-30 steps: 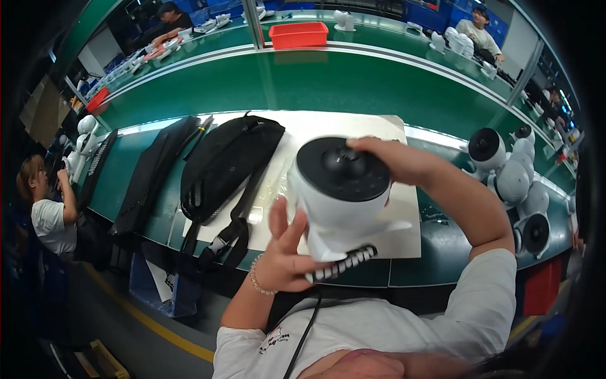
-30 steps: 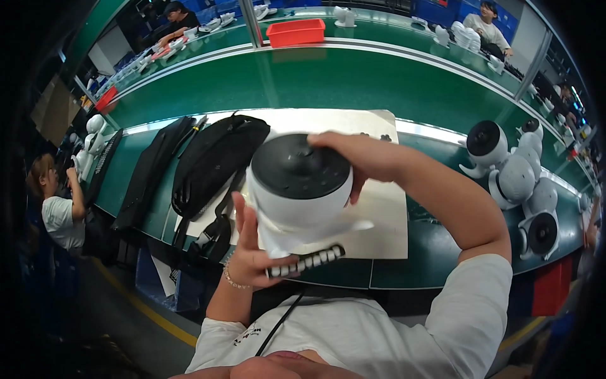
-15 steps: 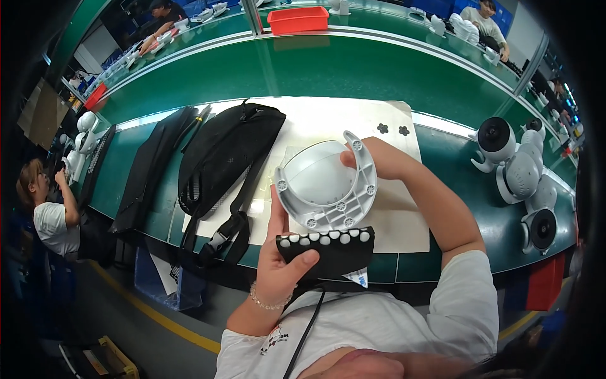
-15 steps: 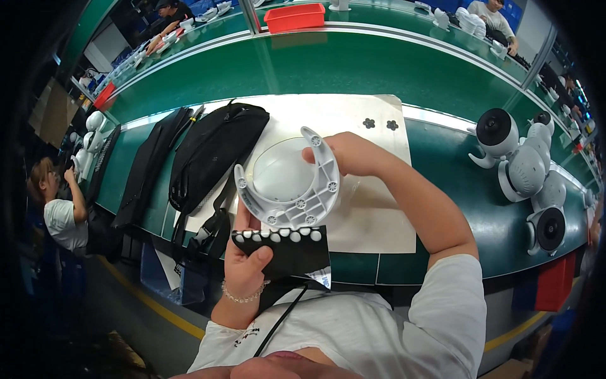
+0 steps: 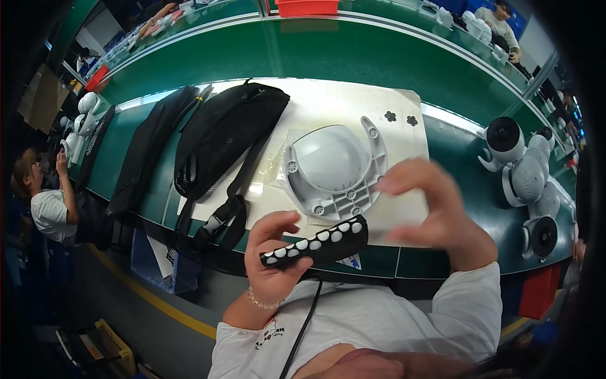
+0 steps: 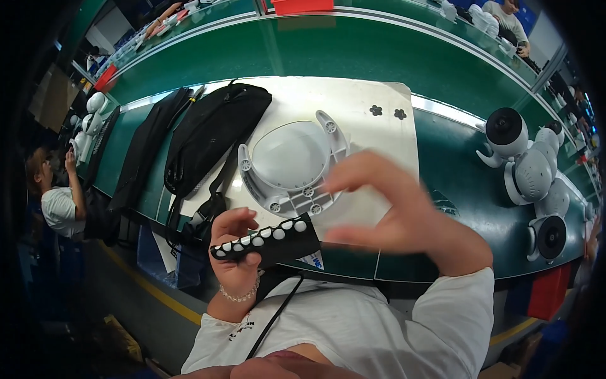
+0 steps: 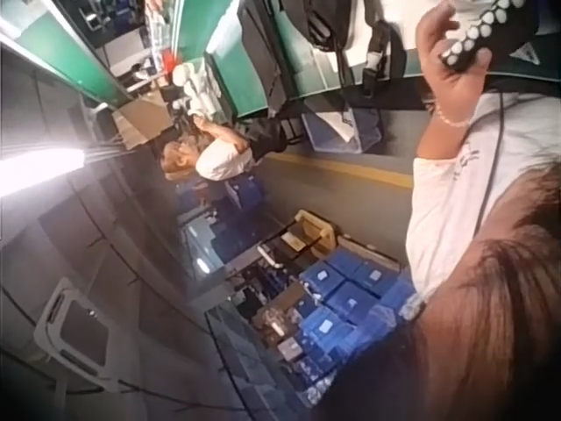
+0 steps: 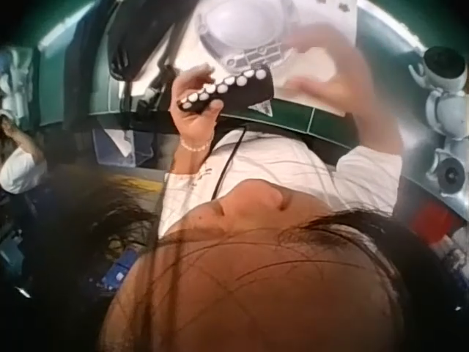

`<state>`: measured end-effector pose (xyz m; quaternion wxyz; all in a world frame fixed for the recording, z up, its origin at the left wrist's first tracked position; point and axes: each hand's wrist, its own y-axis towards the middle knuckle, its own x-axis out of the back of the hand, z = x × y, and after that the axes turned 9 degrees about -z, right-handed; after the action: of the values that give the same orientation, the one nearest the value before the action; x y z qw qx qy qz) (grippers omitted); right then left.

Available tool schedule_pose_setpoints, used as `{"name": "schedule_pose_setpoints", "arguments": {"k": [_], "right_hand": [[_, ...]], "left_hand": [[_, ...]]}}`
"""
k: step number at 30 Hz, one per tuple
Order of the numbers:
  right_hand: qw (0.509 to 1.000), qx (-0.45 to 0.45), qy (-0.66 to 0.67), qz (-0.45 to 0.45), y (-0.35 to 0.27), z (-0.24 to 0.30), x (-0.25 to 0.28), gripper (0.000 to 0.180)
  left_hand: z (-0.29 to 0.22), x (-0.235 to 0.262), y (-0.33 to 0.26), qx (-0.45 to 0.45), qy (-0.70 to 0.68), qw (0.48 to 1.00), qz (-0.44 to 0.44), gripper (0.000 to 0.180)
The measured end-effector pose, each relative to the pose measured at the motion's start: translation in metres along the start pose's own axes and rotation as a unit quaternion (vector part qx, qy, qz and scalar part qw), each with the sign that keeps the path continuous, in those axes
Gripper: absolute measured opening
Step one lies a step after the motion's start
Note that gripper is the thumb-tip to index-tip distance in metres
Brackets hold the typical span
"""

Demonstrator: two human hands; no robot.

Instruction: The recorder is assembling various components of a dome security camera on a factory assembly line.

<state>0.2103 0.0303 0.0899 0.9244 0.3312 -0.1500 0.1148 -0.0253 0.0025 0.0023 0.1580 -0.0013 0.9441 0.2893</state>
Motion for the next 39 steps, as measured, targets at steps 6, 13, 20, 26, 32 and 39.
{"name": "schedule_pose_setpoints", "arguments": {"k": [6,13,20,26,32,39], "right_hand": [[0.998,0.042,0.008,0.034,-0.011,0.004,-0.028,0.027],[0.977,-0.142,0.159,-0.024,-0.02,0.006,-0.034,0.013],[0.995,-0.067,0.025,0.071,-0.007,0.006,-0.016,0.015],[0.988,0.145,-0.055,-0.017,-0.005,0.007,-0.016,0.024],[0.988,0.119,-0.092,0.037,-0.007,0.0,-0.023,0.042],[0.994,0.072,-0.033,0.073,-0.008,-0.001,-0.024,0.041]], "left_hand": [[-0.014,-0.021,0.005,0.112,-0.054,0.992,0.012,0.028],[-0.019,-0.03,-0.003,0.149,-0.024,0.987,-0.061,0.021],[-0.016,-0.027,-0.002,0.154,0.033,0.986,-0.048,0.014],[-0.015,-0.032,0.0,0.178,0.031,0.979,-0.092,0.016],[-0.007,-0.029,-0.002,0.145,0.105,0.983,-0.033,0.018],[0.002,-0.028,-0.004,0.12,0.151,0.981,-0.033,0.016]]}}
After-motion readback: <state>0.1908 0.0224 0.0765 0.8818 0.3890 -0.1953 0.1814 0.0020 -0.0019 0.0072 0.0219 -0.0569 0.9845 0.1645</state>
